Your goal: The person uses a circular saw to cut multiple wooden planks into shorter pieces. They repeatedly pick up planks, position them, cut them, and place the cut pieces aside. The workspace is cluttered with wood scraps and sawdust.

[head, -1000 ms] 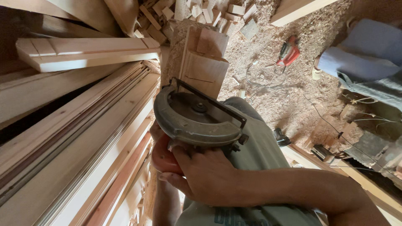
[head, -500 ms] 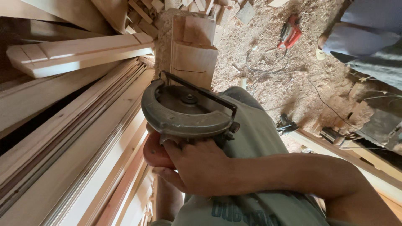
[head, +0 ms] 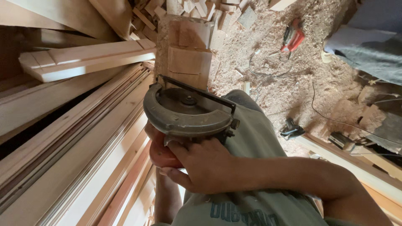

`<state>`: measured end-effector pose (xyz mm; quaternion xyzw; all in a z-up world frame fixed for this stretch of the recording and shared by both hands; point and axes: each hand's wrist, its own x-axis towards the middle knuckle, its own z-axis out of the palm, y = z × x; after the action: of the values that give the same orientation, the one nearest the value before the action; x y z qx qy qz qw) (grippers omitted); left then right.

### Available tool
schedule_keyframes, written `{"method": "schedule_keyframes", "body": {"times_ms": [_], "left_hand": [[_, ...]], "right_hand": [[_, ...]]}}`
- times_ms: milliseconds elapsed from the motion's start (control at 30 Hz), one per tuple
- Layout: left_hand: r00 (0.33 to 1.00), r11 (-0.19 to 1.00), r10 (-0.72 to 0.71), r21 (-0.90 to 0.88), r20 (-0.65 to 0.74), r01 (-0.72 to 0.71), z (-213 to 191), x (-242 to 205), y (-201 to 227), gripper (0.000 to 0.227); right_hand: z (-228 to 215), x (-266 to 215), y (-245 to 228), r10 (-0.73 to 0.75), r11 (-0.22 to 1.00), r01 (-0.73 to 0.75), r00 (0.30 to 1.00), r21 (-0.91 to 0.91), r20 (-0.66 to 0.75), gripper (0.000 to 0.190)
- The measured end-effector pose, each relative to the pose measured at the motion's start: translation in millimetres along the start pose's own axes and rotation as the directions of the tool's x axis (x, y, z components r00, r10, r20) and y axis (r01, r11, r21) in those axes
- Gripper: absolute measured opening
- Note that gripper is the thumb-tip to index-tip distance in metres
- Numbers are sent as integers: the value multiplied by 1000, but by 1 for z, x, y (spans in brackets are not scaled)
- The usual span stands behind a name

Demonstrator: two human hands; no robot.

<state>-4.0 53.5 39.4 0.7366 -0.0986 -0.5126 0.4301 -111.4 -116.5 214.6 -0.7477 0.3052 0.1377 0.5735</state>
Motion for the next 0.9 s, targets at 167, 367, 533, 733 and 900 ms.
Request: {"method": "schedule_keyframes", "body": {"times_ms": [167,367,533,733,900], "left_hand": [[959,959,279,73,-55,-275,5,26,-19,22],[722,709,682,350,-118,-613,5,46,-43,22],[714,656,682,564,-159,-502,20,-4,-58,38],[806,426,592,856,-18,-294,4,-84,-102,106],[891,450,431,889,-141,-77,-4,-88,-134,126]], "right_hand": [[-8,-16,2,-18,999,16,998,-38,-64,52],[-47,-69,27,-239,957,173,925,-232,-295,55],[-67,-109,76,-206,965,78,820,-252,-535,60],[-70,-129,145,52,995,-102,652,-19,-756,41],[-78,-132,185,-7,993,99,545,57,-838,41]]}}
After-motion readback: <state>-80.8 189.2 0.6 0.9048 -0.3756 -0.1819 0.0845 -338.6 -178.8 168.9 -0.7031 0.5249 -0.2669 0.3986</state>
